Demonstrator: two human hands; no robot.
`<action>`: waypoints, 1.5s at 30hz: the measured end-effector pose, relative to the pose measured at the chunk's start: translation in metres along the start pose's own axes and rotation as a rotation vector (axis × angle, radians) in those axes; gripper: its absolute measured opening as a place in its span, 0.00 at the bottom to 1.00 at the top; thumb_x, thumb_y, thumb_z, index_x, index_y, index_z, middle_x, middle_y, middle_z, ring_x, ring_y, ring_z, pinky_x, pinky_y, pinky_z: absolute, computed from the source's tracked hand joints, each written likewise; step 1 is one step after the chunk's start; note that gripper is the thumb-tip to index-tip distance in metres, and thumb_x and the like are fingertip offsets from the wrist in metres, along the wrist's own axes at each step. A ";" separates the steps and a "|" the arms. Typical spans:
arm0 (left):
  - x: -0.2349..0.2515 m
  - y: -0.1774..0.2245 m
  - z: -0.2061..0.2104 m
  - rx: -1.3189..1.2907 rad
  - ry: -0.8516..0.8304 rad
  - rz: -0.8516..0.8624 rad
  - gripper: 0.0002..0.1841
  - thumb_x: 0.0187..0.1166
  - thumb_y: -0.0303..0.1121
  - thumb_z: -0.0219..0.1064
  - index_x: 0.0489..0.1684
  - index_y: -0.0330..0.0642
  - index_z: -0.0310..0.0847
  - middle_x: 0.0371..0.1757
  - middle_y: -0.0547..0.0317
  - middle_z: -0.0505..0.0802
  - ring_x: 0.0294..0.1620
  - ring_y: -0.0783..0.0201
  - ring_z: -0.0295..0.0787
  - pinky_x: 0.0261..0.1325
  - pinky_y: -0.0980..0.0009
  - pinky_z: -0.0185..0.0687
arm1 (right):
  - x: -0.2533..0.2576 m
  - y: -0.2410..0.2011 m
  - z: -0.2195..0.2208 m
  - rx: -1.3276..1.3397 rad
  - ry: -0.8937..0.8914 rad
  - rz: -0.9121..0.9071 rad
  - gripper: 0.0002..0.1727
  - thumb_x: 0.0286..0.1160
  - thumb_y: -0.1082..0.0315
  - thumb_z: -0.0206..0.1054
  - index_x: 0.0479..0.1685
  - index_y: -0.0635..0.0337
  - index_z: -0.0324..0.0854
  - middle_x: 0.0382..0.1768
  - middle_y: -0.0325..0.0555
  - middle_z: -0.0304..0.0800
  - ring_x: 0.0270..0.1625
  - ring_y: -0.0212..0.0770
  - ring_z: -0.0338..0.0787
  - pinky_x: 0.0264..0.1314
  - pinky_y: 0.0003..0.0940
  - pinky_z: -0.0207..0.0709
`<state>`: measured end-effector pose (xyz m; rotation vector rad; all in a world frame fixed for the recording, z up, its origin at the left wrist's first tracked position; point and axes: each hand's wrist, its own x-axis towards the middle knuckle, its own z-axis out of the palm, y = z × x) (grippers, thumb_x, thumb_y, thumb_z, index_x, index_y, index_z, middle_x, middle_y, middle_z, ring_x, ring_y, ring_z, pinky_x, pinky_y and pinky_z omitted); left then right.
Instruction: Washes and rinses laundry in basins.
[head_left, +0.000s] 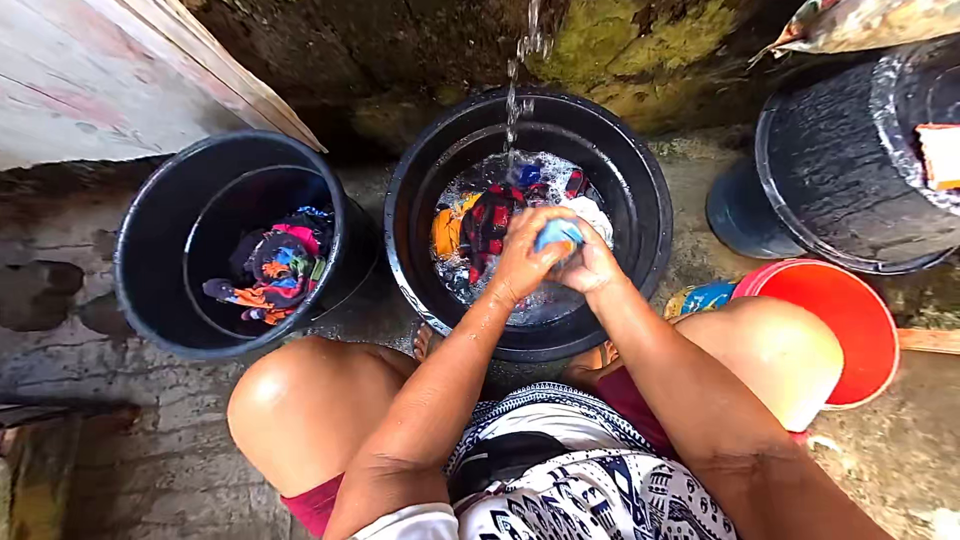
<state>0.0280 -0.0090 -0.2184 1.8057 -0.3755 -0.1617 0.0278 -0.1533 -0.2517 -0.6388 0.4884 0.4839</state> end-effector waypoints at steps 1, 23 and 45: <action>0.001 -0.007 0.003 0.066 0.086 -0.032 0.28 0.76 0.47 0.67 0.75 0.47 0.80 0.76 0.45 0.79 0.78 0.46 0.71 0.77 0.42 0.68 | 0.002 -0.001 0.009 -0.002 0.030 -0.074 0.22 0.88 0.47 0.48 0.62 0.50 0.78 0.49 0.46 0.90 0.50 0.45 0.91 0.50 0.48 0.88; 0.028 -0.035 0.012 -0.618 -0.332 -0.606 0.32 0.92 0.59 0.37 0.92 0.58 0.56 0.78 0.48 0.80 0.67 0.45 0.85 0.55 0.42 0.87 | -0.096 -0.082 -0.009 -0.643 0.453 -0.696 0.17 0.85 0.53 0.65 0.60 0.54 0.81 0.43 0.37 0.92 0.41 0.35 0.92 0.45 0.39 0.90; 0.028 0.001 -0.073 -0.053 -0.169 -0.247 0.14 0.73 0.30 0.75 0.50 0.38 0.79 0.45 0.53 0.89 0.43 0.64 0.88 0.51 0.62 0.88 | 0.066 -0.010 -0.063 -1.930 0.372 0.033 0.35 0.72 0.67 0.72 0.81 0.72 0.70 0.85 0.86 0.52 0.85 0.90 0.50 0.77 0.92 0.45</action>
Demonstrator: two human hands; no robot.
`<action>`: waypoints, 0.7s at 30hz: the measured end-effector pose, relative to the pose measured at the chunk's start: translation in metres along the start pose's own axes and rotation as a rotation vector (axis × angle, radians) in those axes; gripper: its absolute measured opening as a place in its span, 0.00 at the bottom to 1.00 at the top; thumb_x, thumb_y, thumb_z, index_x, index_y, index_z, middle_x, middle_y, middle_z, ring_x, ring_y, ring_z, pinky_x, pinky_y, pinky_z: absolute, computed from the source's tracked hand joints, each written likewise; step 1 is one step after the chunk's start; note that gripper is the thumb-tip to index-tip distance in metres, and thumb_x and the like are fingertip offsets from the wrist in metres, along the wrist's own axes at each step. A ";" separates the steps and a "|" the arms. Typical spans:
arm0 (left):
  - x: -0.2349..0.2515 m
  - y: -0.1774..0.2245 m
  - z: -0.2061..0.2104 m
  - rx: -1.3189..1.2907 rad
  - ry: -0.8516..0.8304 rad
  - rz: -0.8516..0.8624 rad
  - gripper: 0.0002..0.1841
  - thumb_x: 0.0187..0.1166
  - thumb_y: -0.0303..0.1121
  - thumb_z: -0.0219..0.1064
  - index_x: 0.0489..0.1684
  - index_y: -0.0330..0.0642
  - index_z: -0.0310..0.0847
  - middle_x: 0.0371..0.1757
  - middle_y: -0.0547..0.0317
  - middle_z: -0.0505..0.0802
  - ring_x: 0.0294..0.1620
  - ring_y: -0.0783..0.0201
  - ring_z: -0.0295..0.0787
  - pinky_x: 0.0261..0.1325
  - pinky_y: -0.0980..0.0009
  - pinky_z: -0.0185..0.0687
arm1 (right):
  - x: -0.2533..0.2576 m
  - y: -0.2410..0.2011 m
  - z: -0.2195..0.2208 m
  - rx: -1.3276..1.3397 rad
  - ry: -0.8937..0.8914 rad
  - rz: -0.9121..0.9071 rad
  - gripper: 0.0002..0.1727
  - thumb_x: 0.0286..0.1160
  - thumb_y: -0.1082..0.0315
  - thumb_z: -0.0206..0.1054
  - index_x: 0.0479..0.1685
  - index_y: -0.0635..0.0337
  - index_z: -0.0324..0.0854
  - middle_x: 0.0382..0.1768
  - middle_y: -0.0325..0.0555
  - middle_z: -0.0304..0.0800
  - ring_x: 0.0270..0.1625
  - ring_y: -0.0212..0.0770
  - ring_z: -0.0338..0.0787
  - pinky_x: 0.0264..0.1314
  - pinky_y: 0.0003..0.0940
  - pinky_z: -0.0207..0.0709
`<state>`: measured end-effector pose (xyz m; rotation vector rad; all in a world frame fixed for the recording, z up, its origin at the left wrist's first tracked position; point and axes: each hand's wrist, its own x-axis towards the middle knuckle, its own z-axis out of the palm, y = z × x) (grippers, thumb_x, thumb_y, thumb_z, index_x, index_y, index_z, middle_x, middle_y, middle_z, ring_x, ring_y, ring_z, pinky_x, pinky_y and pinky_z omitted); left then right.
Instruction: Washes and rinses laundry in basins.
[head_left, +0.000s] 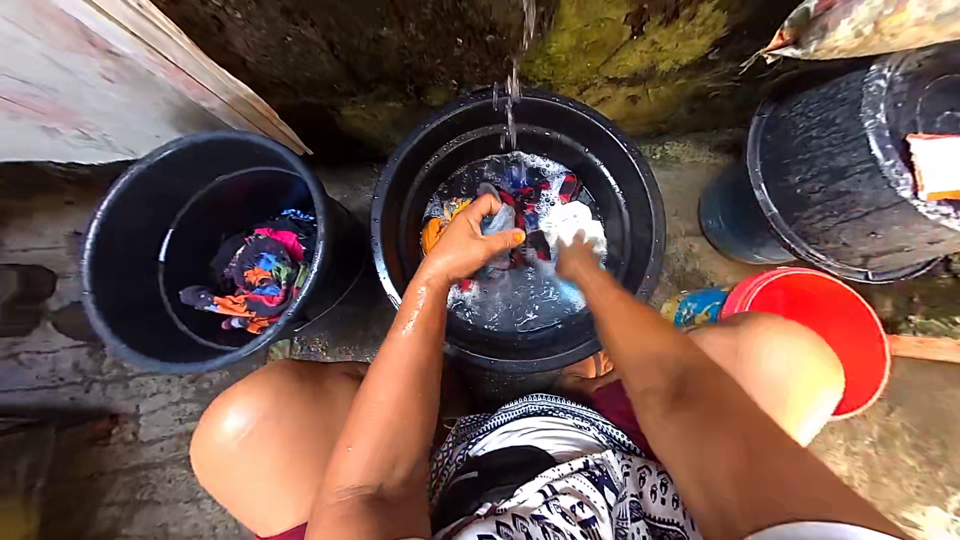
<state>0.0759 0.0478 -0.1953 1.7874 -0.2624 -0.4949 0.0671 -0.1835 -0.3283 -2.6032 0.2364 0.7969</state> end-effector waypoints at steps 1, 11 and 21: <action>-0.001 -0.008 -0.001 0.065 -0.001 -0.033 0.17 0.72 0.28 0.75 0.57 0.36 0.78 0.50 0.49 0.90 0.47 0.60 0.89 0.55 0.58 0.87 | -0.008 -0.012 0.025 0.014 -0.012 0.000 0.38 0.73 0.67 0.72 0.84 0.72 0.67 0.89 0.82 0.45 0.89 0.87 0.41 0.82 0.90 0.35; -0.021 -0.113 0.050 0.886 -0.542 -0.669 0.19 0.86 0.34 0.60 0.71 0.37 0.81 0.71 0.32 0.85 0.75 0.32 0.79 0.72 0.27 0.70 | -0.022 -0.026 0.048 -0.330 -0.599 -0.300 0.22 0.79 0.68 0.67 0.66 0.75 0.80 0.69 0.75 0.80 0.76 0.73 0.77 0.75 0.78 0.64; -0.011 -0.103 0.026 0.640 0.083 -0.317 0.32 0.72 0.44 0.79 0.78 0.49 0.77 0.75 0.29 0.78 0.63 0.31 0.86 0.62 0.31 0.81 | -0.099 -0.058 -0.125 -0.223 0.237 -0.725 0.07 0.78 0.69 0.67 0.40 0.57 0.91 0.42 0.56 0.92 0.50 0.60 0.91 0.58 0.71 0.74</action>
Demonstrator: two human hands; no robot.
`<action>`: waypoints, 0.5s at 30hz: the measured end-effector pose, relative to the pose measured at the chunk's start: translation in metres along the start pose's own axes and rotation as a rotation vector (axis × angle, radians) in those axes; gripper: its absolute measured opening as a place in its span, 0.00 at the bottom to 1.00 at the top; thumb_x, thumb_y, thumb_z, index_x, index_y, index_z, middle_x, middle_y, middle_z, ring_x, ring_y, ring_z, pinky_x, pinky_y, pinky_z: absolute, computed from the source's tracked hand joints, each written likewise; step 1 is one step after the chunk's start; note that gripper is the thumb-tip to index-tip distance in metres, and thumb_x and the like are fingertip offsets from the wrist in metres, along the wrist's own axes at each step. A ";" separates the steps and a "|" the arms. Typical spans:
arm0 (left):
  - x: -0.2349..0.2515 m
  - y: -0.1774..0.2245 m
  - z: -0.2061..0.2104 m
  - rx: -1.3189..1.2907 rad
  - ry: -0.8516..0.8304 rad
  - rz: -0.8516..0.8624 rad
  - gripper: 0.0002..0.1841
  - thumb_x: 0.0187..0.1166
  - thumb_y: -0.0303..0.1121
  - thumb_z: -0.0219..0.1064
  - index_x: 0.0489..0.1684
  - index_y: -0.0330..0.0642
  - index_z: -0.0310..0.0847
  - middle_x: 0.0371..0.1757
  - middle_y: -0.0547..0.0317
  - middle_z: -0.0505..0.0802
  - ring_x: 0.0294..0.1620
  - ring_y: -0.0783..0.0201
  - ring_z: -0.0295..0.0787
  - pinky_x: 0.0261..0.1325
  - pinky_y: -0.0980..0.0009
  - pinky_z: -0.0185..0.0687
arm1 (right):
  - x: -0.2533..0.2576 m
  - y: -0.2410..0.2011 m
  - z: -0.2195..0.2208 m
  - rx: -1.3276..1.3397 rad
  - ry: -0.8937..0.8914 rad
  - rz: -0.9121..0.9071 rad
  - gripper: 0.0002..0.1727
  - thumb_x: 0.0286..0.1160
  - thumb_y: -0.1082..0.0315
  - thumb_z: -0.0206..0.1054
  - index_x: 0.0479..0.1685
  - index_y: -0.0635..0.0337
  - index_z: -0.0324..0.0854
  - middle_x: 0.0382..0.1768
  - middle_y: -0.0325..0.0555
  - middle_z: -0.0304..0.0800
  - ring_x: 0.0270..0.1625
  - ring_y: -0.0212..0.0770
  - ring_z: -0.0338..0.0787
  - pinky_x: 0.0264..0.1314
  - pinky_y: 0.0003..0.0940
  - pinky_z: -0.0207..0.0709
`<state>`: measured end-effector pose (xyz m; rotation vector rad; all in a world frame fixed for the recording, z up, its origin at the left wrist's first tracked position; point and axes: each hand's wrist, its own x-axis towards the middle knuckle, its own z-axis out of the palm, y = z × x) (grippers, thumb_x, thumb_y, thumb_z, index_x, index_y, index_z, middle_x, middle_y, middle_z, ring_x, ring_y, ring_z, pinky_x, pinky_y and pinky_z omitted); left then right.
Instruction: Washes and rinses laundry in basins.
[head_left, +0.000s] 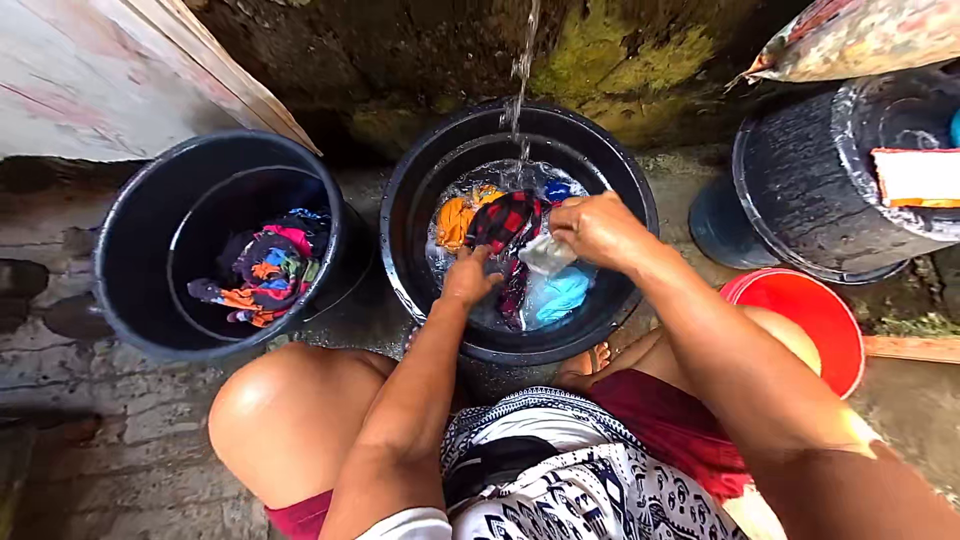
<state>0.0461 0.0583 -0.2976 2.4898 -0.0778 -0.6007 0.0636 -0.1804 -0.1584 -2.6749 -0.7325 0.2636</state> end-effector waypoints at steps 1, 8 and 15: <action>-0.001 0.003 -0.001 -0.022 0.029 0.043 0.31 0.73 0.43 0.79 0.78 0.49 0.78 0.76 0.31 0.78 0.65 0.33 0.85 0.64 0.33 0.82 | -0.002 -0.005 -0.016 -0.008 0.056 -0.030 0.07 0.78 0.69 0.67 0.40 0.58 0.91 0.40 0.55 0.93 0.49 0.59 0.92 0.58 0.71 0.74; -0.012 0.057 -0.012 -0.527 0.053 0.166 0.42 0.86 0.38 0.67 0.95 0.40 0.42 0.84 0.42 0.76 0.83 0.47 0.74 0.83 0.46 0.68 | 0.003 -0.033 -0.080 0.148 0.385 -0.127 0.10 0.83 0.65 0.63 0.44 0.58 0.90 0.40 0.50 0.93 0.44 0.47 0.92 0.49 0.54 0.83; -0.004 0.054 -0.031 -0.615 0.106 0.293 0.10 0.77 0.24 0.66 0.50 0.31 0.88 0.47 0.48 0.94 0.50 0.61 0.91 0.61 0.56 0.86 | -0.005 -0.014 -0.103 0.352 0.647 -0.024 0.09 0.83 0.66 0.64 0.47 0.59 0.88 0.41 0.38 0.91 0.41 0.22 0.87 0.51 0.22 0.81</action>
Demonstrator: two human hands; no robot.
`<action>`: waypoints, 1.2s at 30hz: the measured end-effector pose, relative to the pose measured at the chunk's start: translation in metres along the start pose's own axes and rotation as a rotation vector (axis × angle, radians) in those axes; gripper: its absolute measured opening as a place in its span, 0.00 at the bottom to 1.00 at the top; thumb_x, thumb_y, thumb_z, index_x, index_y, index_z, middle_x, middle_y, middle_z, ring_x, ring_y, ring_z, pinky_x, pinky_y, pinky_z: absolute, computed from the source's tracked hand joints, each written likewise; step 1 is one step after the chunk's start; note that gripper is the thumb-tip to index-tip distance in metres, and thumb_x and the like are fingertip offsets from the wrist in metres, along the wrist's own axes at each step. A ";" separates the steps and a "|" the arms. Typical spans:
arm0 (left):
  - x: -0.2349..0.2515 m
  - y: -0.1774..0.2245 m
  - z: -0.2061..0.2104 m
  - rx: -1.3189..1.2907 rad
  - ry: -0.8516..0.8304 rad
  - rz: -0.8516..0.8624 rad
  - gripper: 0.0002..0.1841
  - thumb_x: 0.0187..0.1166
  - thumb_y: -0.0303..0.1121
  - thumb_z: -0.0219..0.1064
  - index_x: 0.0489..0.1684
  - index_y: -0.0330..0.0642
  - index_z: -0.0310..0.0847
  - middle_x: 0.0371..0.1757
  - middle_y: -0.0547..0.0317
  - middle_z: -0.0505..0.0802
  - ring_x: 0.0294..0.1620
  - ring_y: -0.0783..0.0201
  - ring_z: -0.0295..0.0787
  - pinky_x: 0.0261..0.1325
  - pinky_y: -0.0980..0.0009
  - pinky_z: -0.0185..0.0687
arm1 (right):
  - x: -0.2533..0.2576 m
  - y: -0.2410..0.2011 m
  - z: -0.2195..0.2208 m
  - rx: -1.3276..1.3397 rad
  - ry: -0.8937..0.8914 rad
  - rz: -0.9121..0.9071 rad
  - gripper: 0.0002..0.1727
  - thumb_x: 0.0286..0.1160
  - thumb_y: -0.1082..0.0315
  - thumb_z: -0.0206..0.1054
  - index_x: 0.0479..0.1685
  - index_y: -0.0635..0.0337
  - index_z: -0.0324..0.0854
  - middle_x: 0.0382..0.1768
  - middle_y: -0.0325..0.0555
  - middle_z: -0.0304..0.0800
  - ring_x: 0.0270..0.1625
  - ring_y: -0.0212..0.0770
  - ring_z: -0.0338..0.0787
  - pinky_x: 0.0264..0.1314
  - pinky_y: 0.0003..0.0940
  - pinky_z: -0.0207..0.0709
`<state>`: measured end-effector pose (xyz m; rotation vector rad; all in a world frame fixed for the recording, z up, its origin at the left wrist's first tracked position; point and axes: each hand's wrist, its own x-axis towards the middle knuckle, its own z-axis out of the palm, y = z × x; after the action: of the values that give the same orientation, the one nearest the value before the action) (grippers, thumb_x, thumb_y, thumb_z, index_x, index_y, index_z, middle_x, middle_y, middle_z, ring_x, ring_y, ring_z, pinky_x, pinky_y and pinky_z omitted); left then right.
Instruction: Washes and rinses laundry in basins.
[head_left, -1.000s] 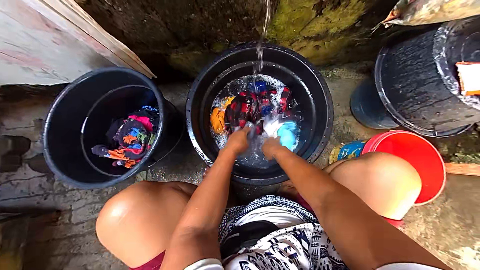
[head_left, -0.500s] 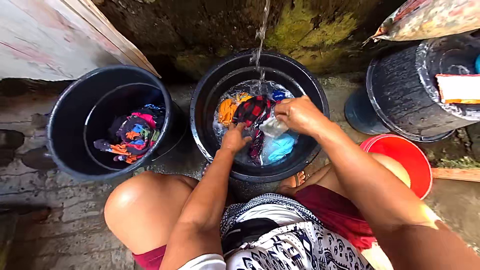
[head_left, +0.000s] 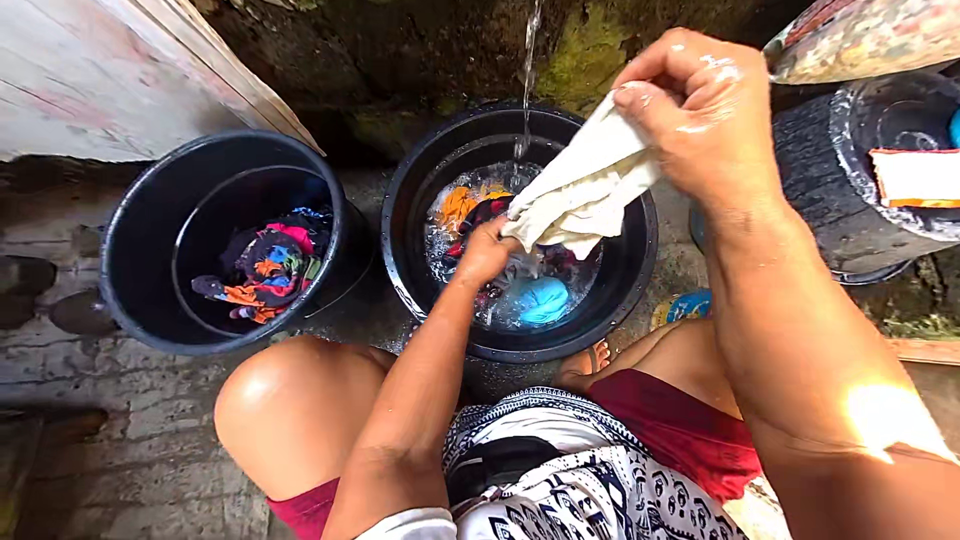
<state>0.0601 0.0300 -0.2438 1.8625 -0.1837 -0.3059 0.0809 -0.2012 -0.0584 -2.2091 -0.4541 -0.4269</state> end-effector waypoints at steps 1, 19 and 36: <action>-0.001 -0.002 -0.015 -0.032 0.035 0.023 0.08 0.78 0.24 0.66 0.47 0.32 0.88 0.44 0.53 0.93 0.46 0.67 0.89 0.57 0.61 0.86 | -0.003 0.012 -0.007 -0.024 0.027 0.047 0.09 0.82 0.65 0.65 0.47 0.59 0.89 0.41 0.39 0.92 0.41 0.22 0.87 0.51 0.23 0.82; -0.023 -0.014 -0.116 0.193 0.441 -0.357 0.21 0.77 0.29 0.66 0.68 0.32 0.80 0.54 0.38 0.91 0.54 0.46 0.90 0.61 0.43 0.84 | -0.077 0.107 -0.008 0.229 -0.303 0.533 0.06 0.73 0.70 0.65 0.38 0.61 0.87 0.31 0.37 0.88 0.32 0.29 0.85 0.40 0.33 0.83; -0.004 -0.077 0.050 0.873 -0.812 -0.467 0.26 0.82 0.49 0.68 0.62 0.31 0.85 0.66 0.31 0.87 0.72 0.32 0.81 0.71 0.27 0.70 | -0.094 0.129 0.087 0.018 -0.867 0.578 0.24 0.83 0.59 0.69 0.72 0.63 0.82 0.69 0.65 0.84 0.73 0.63 0.82 0.76 0.66 0.71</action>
<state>0.0387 0.0090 -0.3310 2.5208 -0.4873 -1.4985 0.0706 -0.2271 -0.2378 -2.2892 -0.2237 0.8636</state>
